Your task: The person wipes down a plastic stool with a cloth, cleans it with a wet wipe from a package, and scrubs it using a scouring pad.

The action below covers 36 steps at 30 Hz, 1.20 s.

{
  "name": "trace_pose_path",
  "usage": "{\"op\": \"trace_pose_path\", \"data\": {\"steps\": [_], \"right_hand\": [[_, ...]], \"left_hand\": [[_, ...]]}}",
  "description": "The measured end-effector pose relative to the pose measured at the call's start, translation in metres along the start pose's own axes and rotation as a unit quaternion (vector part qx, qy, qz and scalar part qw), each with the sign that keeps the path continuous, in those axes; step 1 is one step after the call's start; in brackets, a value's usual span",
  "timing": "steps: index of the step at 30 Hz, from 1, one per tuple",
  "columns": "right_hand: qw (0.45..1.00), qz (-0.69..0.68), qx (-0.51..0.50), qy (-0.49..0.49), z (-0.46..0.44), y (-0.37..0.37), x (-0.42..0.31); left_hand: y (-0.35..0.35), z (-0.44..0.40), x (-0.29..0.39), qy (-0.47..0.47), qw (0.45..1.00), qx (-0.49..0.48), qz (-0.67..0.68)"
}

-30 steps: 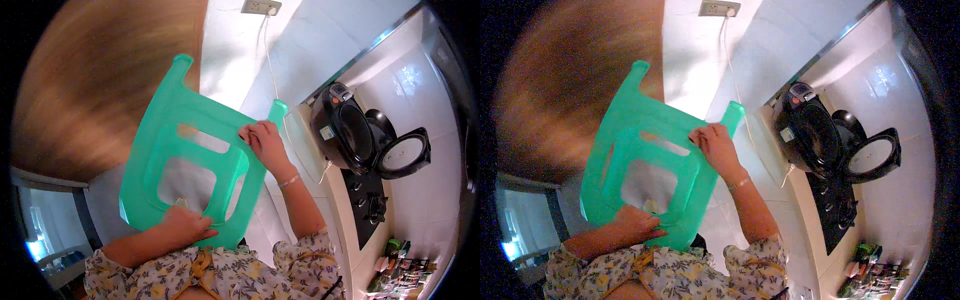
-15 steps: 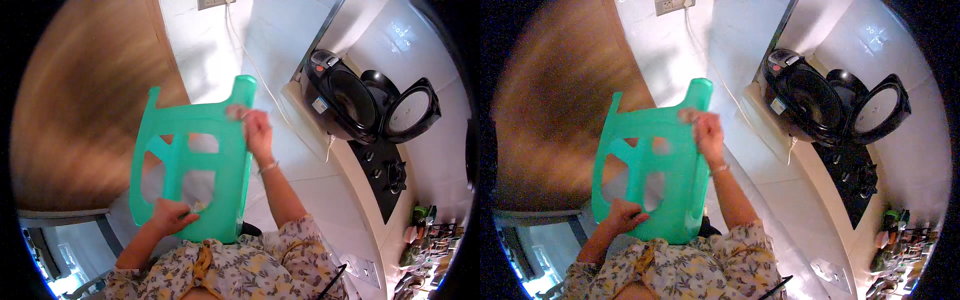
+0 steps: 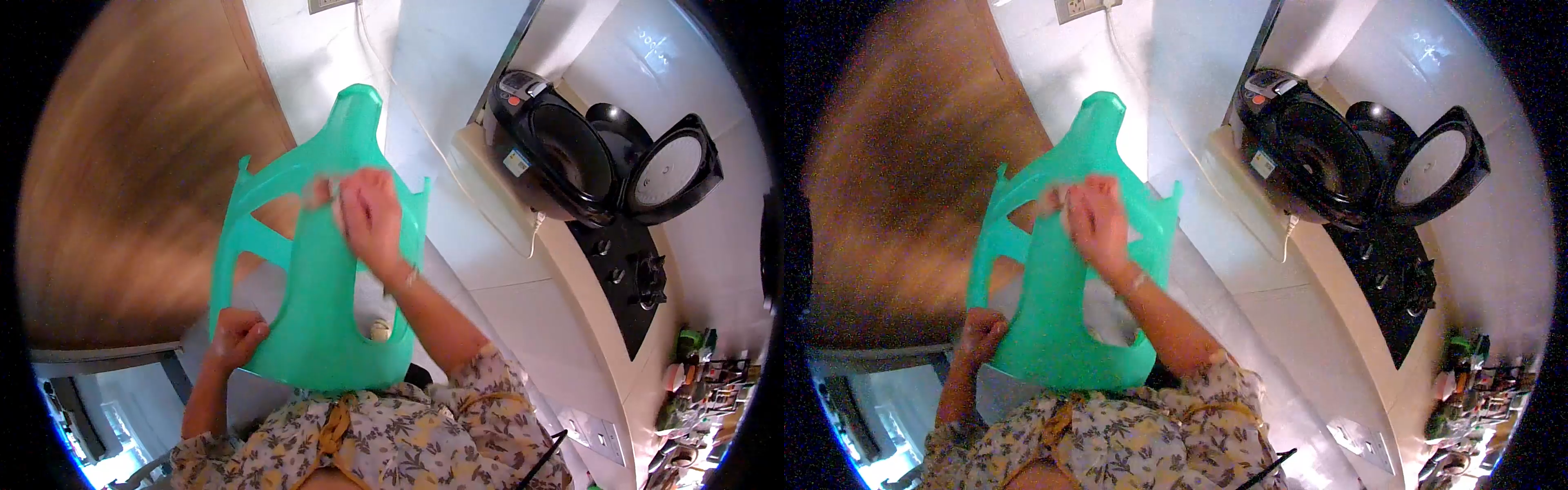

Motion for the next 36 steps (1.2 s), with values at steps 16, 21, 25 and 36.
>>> {"op": "trace_pose_path", "data": {"steps": [16,21,25,36], "right_hand": [[0.916,0.14,0.009,-0.376,0.154,0.059,0.236],[0.858,-0.034,0.065,-0.509,0.229,0.062,0.208],[0.826,-0.154,0.12,-0.528,0.278,0.052,0.172],[0.834,-0.215,-0.012,-0.507,0.207,0.047,0.022]], "left_hand": [[0.004,0.01,0.0,-0.022,0.999,0.045,0.002],[0.002,0.005,-0.016,0.036,0.997,0.048,0.052],[0.004,-0.004,-0.03,0.08,0.995,0.05,0.019],[-0.041,-0.073,-0.041,0.108,0.993,-0.004,0.044]]}}
Point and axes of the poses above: each hand's wrist, its own z-axis away from the middle knuckle, its own y-axis out of the back of the hand, x = y × z, the point moved 9 cm from there along -z, towards the middle knuckle, and after that the axes turned 10 degrees about -x, right-handed, at the moved point
